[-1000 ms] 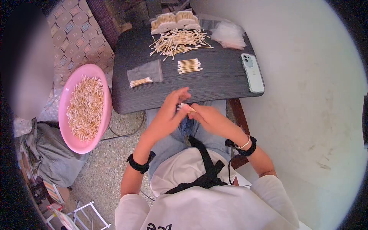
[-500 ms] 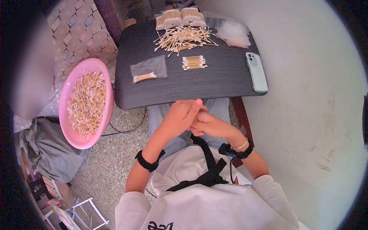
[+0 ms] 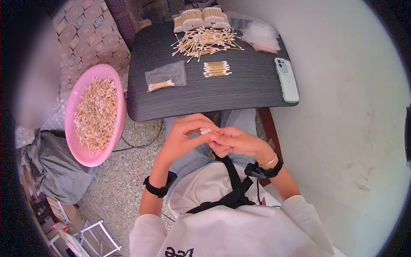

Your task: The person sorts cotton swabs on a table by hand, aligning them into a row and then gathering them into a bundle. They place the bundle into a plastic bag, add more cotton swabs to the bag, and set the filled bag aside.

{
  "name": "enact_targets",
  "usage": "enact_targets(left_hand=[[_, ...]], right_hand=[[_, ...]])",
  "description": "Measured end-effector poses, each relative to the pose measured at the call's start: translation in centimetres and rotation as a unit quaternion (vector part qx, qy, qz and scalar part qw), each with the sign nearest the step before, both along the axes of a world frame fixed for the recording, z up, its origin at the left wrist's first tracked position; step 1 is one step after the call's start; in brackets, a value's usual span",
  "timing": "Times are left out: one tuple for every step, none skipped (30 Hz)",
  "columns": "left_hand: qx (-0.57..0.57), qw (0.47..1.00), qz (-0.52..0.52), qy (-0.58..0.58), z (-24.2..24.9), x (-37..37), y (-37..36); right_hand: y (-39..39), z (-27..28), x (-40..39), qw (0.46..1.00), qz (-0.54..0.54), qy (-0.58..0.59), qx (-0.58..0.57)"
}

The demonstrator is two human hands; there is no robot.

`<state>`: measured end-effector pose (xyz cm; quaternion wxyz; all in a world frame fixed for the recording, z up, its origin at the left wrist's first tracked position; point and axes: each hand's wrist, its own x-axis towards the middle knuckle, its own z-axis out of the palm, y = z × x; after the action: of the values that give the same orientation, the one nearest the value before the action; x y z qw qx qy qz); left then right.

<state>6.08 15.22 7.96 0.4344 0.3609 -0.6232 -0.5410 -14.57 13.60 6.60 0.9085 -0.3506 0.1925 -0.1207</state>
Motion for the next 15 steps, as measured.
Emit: enact_targets(left_hand=[[-0.008, 1.000, 0.010, 0.000, -0.1, 0.1, -0.1], [-0.017, 1.000, 0.019, 0.000, -0.1, 0.2, -0.1], [-0.010, 0.999, 0.035, -0.001, -0.3, 0.2, -0.1], [-0.002, 0.999, 0.050, -0.002, -0.5, 0.2, -0.1], [0.005, 0.998, 0.065, -0.003, -0.6, 0.3, -0.1], [0.024, 0.997, 0.068, 0.003, -0.5, 0.3, -0.1], [0.042, 0.996, 0.072, 0.009, -0.3, 0.4, 0.0], [0.061, 0.995, 0.076, 0.016, -0.2, 0.5, 0.0], [0.058, 0.995, 0.081, 0.015, -0.2, 0.4, 0.0], [0.055, 0.995, 0.086, 0.013, -0.2, 0.2, 0.0], [0.053, 0.994, 0.091, 0.011, -0.2, 0.0, 0.0], [0.044, 0.994, 0.095, 0.012, -0.3, -0.2, 0.0], [0.036, 0.994, 0.098, 0.012, -0.6, -0.3, 0.1], [0.027, 0.994, 0.102, 0.012, -0.8, -0.4, 0.1], [0.024, 0.994, 0.105, 0.008, -0.9, -0.5, 0.1]], right_hand=[[0.0, 0.1, 0.1, 1.000, -0.008, -0.009, 0.007], [0.1, 0.2, 0.2, 1.000, -0.017, -0.019, 0.013], [0.0, 0.7, 0.3, 0.999, -0.026, -0.012, 0.027], [0.0, 1.3, 0.4, 0.999, -0.035, -0.004, 0.042], [-0.1, 1.6, 0.4, 0.997, -0.044, 0.003, 0.056], [-0.1, 1.6, 0.3, 0.997, -0.045, 0.011, 0.064], [-0.1, 1.7, 0.0, 0.996, -0.046, 0.019, 0.072], [-0.2, 1.7, -0.2, 0.995, -0.046, 0.027, 0.081], [-0.2, 1.5, -0.2, 0.995, -0.052, 0.028, 0.081], [-0.1, 1.1, -0.2, 0.995, -0.058, 0.028, 0.081], [-0.1, 0.7, -0.2, 0.994, -0.063, 0.028, 0.082], [-0.1, 0.3, -0.2, 0.995, -0.067, 0.028, 0.073], [0.0, -0.1, -0.4, 0.995, -0.071, 0.028, 0.064], [0.0, -0.3, -0.4, 0.995, -0.075, 0.027, 0.055], [0.1, 0.0, -0.4, 0.995, -0.086, 0.051, 0.013]])
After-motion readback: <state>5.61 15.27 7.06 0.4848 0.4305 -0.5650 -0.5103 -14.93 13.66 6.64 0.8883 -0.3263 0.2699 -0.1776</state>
